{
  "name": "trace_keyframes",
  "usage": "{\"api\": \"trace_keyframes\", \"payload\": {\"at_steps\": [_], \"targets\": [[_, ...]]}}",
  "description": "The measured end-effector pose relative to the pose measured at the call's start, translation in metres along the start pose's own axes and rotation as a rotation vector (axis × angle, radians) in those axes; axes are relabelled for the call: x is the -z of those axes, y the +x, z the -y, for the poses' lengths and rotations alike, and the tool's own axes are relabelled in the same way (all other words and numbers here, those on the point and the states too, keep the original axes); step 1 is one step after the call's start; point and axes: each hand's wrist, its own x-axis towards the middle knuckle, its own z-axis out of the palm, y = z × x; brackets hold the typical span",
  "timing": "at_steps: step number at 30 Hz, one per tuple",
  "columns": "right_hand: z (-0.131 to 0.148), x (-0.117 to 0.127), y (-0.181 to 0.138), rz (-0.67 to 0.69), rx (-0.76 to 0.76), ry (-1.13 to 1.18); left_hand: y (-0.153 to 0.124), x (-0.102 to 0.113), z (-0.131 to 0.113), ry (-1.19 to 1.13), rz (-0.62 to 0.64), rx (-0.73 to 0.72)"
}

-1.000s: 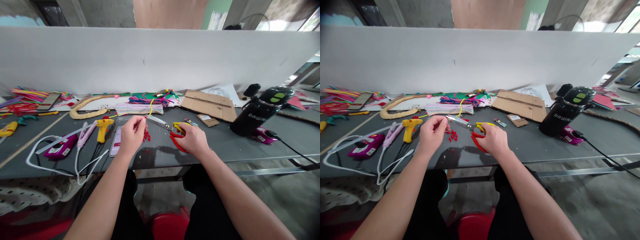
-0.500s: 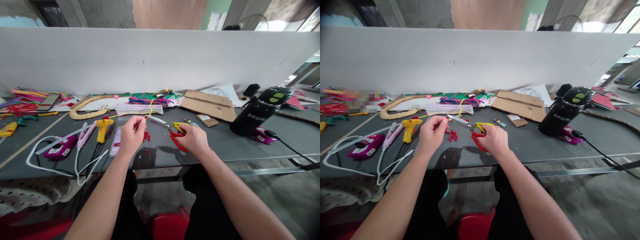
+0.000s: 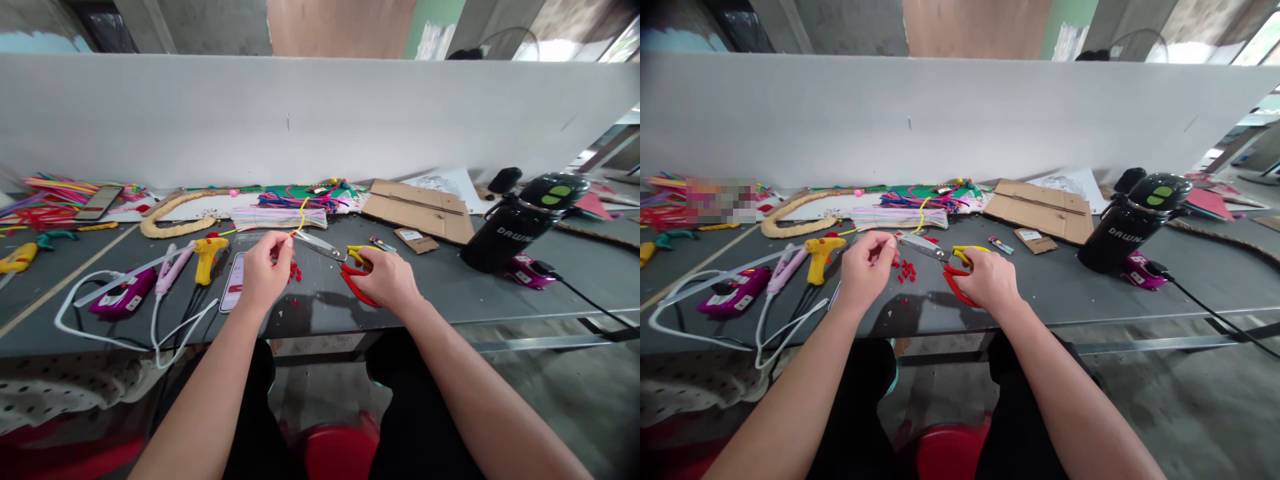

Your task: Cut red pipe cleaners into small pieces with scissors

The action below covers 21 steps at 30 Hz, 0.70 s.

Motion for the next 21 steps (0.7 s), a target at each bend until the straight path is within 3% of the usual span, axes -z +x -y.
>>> {"api": "trace_keyframes", "payload": {"at_steps": [21], "targets": [[-0.0020, -0.0001, 0.0009, 0.050, 0.028, 0.029, 0.0024, -0.0008, -0.0015, -0.102, 0.010, 0.065]]}}
